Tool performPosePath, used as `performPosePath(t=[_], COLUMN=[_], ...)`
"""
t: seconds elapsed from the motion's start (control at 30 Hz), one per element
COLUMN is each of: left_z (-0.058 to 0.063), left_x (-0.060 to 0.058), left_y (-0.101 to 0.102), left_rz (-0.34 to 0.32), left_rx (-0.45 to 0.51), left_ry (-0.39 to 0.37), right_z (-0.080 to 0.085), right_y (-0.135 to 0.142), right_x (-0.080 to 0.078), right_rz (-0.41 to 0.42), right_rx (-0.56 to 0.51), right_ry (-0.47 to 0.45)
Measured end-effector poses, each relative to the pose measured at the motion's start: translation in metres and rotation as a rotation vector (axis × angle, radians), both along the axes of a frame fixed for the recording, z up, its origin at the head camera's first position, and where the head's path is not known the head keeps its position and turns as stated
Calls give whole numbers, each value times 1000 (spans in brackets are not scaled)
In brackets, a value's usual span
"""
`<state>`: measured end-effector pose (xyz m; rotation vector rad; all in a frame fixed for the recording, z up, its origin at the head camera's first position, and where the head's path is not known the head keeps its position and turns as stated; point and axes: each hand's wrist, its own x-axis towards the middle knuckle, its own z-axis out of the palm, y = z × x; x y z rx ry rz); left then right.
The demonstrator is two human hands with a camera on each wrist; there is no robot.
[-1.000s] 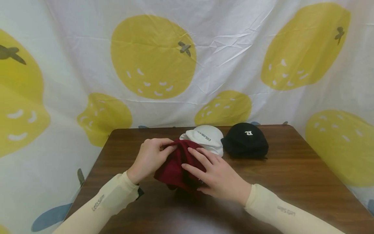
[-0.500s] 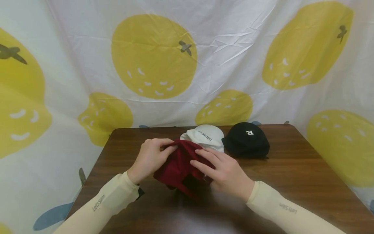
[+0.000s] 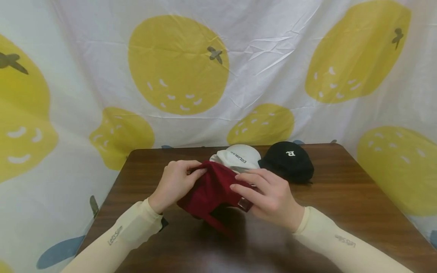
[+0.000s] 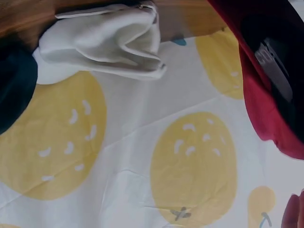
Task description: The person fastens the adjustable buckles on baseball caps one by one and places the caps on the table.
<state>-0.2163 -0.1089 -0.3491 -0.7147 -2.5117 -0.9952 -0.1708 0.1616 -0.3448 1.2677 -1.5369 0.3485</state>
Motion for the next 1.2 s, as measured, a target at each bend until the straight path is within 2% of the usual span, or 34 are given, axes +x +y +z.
performPosePath(t=[0.27,0.37,0.47,0.53,0.67,0.73,0.87,0.97,1.2], left_z=[-1,-1,-2,-2,-4,-4,-4,-4,-2], left_x=[0,-1,-1,0,2,2,3,4,5], left_y=[-1,-1,0,0,0,0,0,-1,-2], left_rz=[3,6,5,7,10,9,2,2,6], left_rx=[-11,-2,6,7,8,12,15,17,13], left_ry=[2,13,19,16,7,6,16,24,28], right_z=[16,17,10,-2,-31,-43,-52,-50,-43], right_y=[-5,-4,0,1,3,4,5,5,2], right_x=[4,2,-4,-8,-11,-12,-13,-13,-10], right_rz=[169,183,124,68,-52,-94,-115,-93,-19], right_rx=[-38,-23,55,135,317,372,360,316,251], right_ry=[10,-25,-87,-91,-58,-38,-7,22,10])
